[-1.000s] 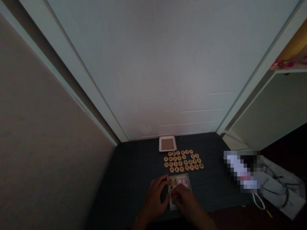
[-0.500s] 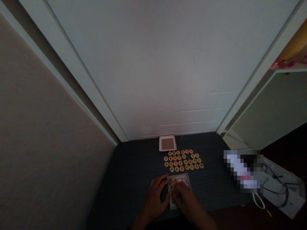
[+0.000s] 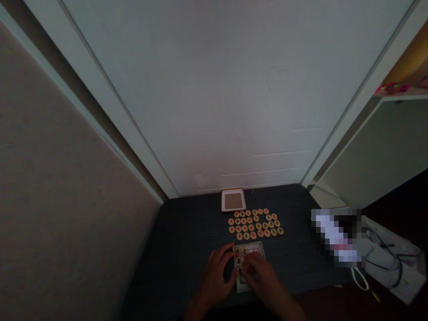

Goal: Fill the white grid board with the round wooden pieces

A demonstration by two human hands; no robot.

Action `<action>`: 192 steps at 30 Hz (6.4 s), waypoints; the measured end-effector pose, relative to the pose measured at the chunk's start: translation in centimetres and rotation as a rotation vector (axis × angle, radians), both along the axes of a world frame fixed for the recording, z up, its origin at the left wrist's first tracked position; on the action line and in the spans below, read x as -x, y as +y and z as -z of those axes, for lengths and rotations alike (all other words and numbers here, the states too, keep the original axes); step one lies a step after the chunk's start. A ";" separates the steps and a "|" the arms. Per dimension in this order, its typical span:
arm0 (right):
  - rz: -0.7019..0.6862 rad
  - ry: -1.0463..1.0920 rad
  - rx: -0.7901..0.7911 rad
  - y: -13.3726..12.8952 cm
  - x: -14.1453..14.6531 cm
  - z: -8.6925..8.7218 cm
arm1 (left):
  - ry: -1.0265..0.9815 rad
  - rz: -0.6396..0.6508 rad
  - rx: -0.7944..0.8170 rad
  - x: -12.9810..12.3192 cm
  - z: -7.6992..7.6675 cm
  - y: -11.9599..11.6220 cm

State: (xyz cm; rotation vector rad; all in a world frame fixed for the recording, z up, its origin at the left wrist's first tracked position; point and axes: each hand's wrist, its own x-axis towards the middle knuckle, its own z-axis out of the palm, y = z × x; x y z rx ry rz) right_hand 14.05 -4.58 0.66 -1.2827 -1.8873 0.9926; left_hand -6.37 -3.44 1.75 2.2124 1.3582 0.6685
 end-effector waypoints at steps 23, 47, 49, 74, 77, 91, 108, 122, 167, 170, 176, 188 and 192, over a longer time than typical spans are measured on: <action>0.414 -0.072 -0.053 0.5 -4.9 3.5 | -0.041 -0.103 0.089 -2.1 0.9 0.5; 0.421 -0.107 -0.107 0.3 -4.8 3.7 | 0.025 -0.034 0.042 -1.8 0.3 0.3; 0.426 -0.108 -0.117 0.3 -4.8 3.8 | 0.016 -0.035 0.048 -1.8 0.5 0.4; 0.463 -0.069 -0.145 0.1 -4.7 3.7 | -0.024 -0.057 0.077 -1.5 0.6 0.6; 0.478 -0.061 -0.152 0.0 -4.7 3.7 | -0.006 -0.044 0.076 -1.5 0.6 0.6; 0.494 -0.042 -0.108 0.1 -4.8 3.8 | 0.019 -0.037 0.070 -1.7 0.7 0.7; 0.515 -0.209 -0.375 4.4 -10.9 3.4 | -0.189 -0.132 0.061 -0.9 3.0 1.0; 0.313 -0.337 -0.365 4.5 -11.2 4.6 | -0.189 -0.168 0.026 -0.8 3.7 1.0; 0.445 -0.224 -0.359 2.6 -9.9 3.8 | -0.266 -0.135 0.107 -1.0 2.3 1.1; 0.420 -0.198 -0.395 2.0 -8.7 2.9 | -0.325 -0.145 0.108 -1.0 1.6 1.2; 0.314 -0.140 -0.452 0.7 -5.6 0.8 | -0.391 -0.152 0.119 -2.0 -0.8 0.8; 0.163 -0.027 -0.540 -0.4 -2.3 -0.9 | -0.715 -0.131 0.545 -4.5 -3.1 -0.2; 0.124 -0.006 -0.536 -0.8 -1.7 -0.9 | -0.737 -0.148 0.593 -4.8 -3.0 0.0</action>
